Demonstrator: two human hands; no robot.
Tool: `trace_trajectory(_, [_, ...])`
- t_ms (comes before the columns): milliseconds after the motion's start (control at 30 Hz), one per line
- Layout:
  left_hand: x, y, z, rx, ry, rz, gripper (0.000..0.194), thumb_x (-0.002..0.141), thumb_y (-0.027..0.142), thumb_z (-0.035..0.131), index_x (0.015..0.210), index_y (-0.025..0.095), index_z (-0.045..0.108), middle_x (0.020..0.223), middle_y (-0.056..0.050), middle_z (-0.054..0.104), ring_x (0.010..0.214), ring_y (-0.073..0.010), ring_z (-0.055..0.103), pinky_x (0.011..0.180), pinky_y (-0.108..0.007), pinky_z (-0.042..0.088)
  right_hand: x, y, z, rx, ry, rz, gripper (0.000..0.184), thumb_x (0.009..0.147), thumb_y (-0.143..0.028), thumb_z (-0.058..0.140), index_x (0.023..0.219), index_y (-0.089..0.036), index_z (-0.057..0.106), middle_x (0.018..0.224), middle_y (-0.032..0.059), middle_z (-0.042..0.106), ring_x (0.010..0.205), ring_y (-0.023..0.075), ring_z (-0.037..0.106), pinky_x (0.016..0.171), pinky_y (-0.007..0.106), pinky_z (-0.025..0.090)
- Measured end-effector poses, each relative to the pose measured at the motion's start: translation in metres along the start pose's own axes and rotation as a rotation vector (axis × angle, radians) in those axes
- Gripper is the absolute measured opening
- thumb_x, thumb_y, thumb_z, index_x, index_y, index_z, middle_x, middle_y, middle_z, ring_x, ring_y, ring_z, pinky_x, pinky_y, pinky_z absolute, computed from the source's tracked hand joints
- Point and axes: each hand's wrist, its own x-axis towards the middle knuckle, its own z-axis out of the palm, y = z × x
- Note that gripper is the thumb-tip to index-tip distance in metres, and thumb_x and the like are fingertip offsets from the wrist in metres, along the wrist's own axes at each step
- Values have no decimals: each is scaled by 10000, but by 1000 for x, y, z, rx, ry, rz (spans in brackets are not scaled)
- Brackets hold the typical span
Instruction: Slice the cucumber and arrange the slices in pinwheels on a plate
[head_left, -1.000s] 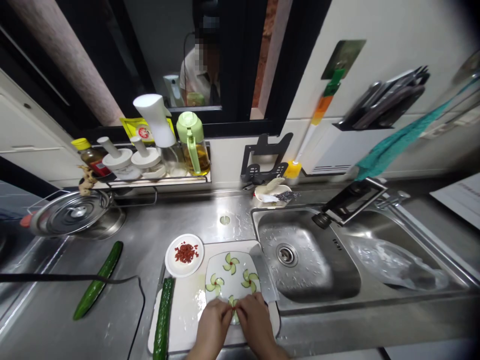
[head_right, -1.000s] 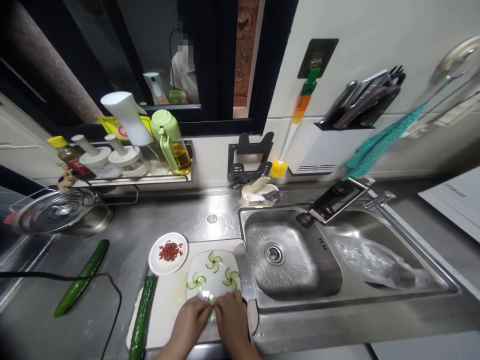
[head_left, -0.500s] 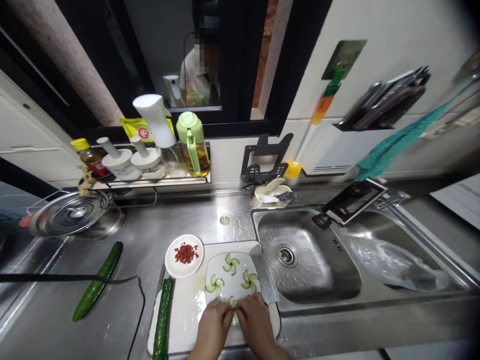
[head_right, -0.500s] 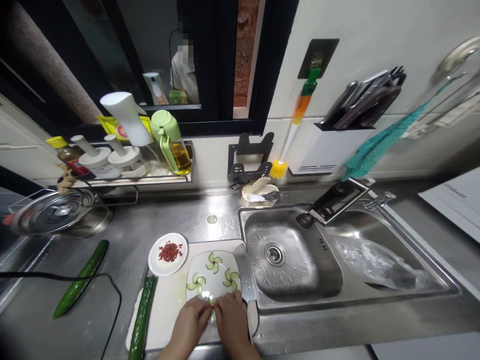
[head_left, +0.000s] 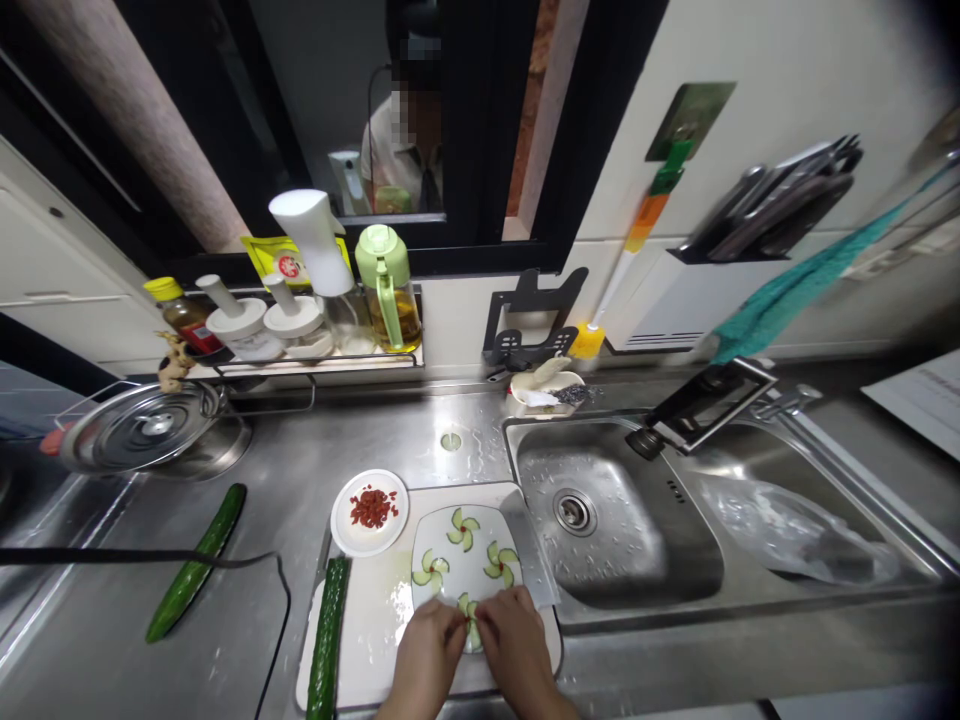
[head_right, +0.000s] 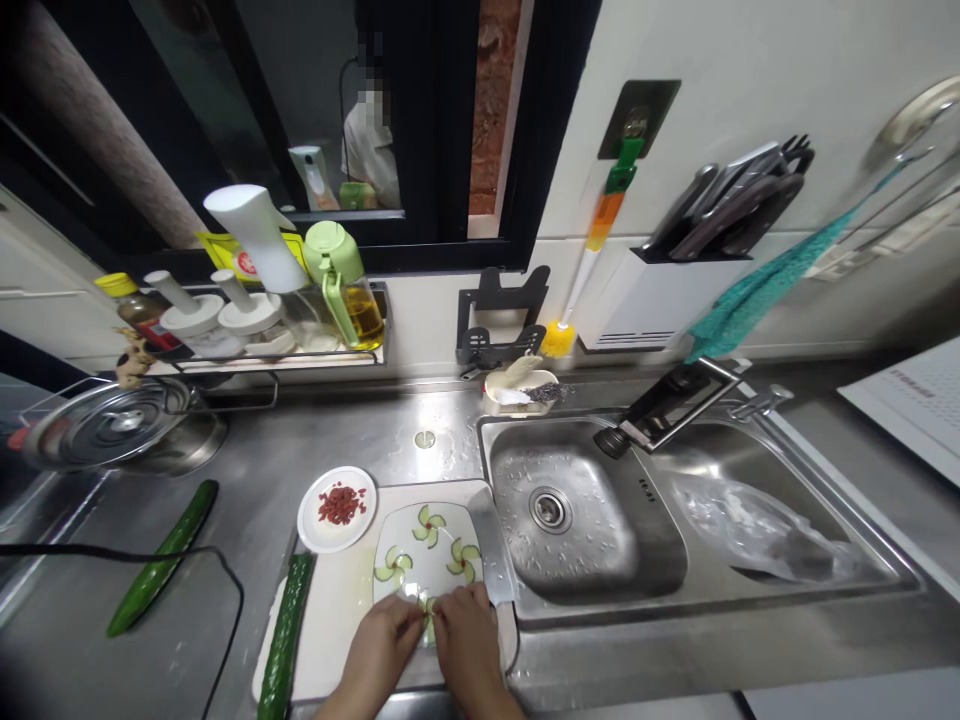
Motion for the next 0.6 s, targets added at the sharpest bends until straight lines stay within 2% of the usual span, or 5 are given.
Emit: trace_trajectory(600, [-2, -1, -1, 0, -7, 8, 210, 782, 173, 481, 787, 203, 689, 806, -53, 646, 821, -173, 592, 765, -275, 441, 0, -5, -3, -14, -35, 4, 123, 834, -192, 522, 764, -235, 614, 849, 1, 626, 916, 200, 489, 727, 291, 314])
